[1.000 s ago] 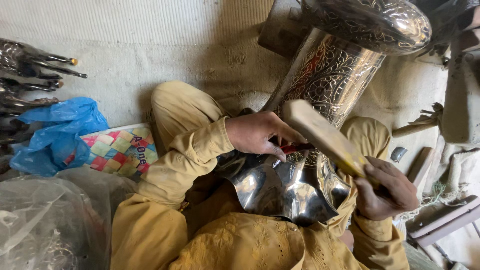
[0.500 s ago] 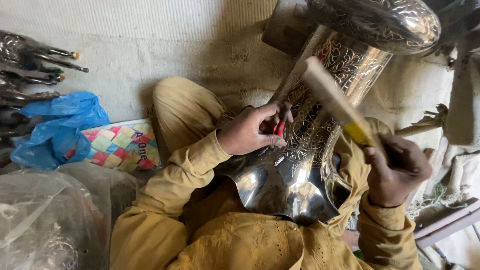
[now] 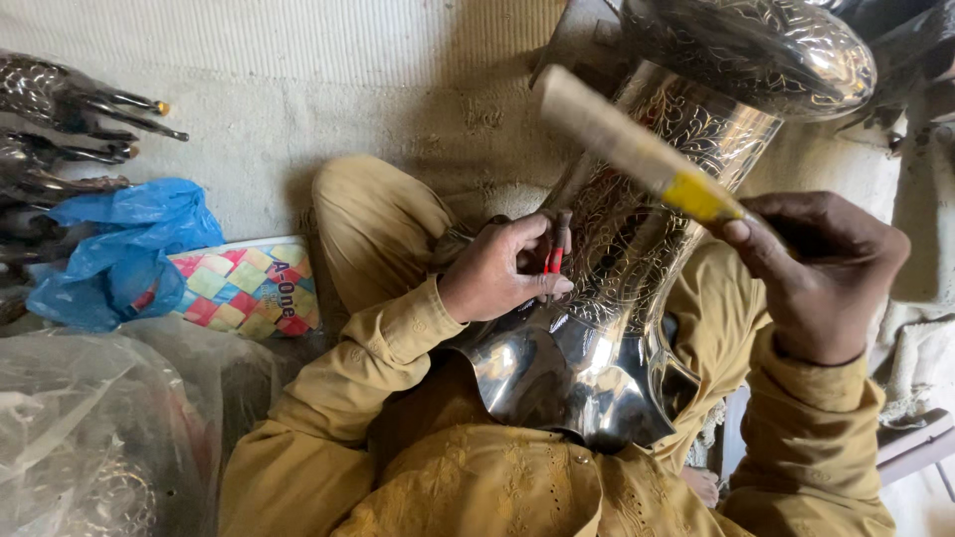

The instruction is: The person sits on the floor holding a large brass vase-like object on their lap and engraves decorative floral patterns into its surface, striking a chisel with a wooden mallet while repositioning the chisel along the design. Finished engraved metal pieces lie on the floor beside them.

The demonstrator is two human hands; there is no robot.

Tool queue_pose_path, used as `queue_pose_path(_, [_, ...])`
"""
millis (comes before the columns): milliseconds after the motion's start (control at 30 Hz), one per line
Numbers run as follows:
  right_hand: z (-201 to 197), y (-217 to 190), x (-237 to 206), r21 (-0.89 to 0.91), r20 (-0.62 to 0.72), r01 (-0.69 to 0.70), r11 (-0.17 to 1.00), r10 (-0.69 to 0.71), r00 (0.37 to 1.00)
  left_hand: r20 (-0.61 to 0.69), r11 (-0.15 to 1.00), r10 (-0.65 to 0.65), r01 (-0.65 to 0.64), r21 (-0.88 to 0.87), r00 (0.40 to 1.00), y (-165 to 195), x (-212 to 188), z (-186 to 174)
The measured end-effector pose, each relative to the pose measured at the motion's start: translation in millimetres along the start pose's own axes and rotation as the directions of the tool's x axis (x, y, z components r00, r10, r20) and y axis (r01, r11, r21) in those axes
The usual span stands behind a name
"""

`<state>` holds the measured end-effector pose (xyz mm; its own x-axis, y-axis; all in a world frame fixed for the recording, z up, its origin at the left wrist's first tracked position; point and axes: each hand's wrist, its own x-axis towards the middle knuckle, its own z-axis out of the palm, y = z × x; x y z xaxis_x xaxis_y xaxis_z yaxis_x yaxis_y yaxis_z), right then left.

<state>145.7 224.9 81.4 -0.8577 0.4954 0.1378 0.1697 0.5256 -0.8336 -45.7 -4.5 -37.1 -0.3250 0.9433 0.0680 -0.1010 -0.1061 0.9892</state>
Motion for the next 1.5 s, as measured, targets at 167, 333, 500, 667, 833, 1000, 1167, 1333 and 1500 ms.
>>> queue_pose_path(167, [5, 2, 11, 0.025, 0.036, 0.048, 0.999, -0.048, 0.998, -0.018, 0.998, -0.051, 0.052, 0.029, 0.999, 5, -4, 1])
queue_pose_path(333, [11, 4, 21, 0.139, 0.119, 0.029, 0.990, -0.046, 0.992, -0.045, 0.994, -0.090, 0.093, 0.060, 0.995, 8, -9, 1])
queue_pose_path(500, [12, 4, 17, 0.159, 0.221, 0.028, 0.987, -0.063, 0.973, -0.061, 0.996, 0.004, 0.001, 0.084, 0.998, 10, -8, 2])
queue_pose_path(667, [15, 13, -7, 0.004, 0.022, -0.045, 0.999, 0.045, 0.999, 0.061, 0.997, 0.009, -0.013, 0.069, 0.998, 14, 1, -4])
queue_pose_path(833, [17, 36, -35, 0.135, -0.118, 0.030, 0.990, -0.014, 0.993, 0.205, 0.971, 0.013, -0.062, 0.230, 0.979, 18, 13, -12])
queue_pose_path(1000, [7, 57, -56, 0.215, -0.156, 0.167, 0.962, -0.135, 0.979, 0.271, 0.989, 0.010, -0.049, 0.137, 0.962, 18, 17, -13])
queue_pose_path(1167, [7, 60, -68, 0.161, -0.218, 0.131, 0.978, -0.094, 0.971, 0.289, 0.989, -0.007, -0.037, 0.146, 0.957, 16, 18, -11])
queue_pose_path(1333, [16, 50, -62, 0.137, -0.250, 0.124, 0.983, -0.087, 0.964, 0.299, 0.989, -0.043, -0.002, 0.147, 0.953, 15, 20, -9])
queue_pose_path(1500, [22, 39, -63, 0.042, -0.211, 0.109, 0.993, -0.098, 0.973, 0.318, 0.989, -0.079, 0.036, 0.140, 0.945, 17, 19, -9])
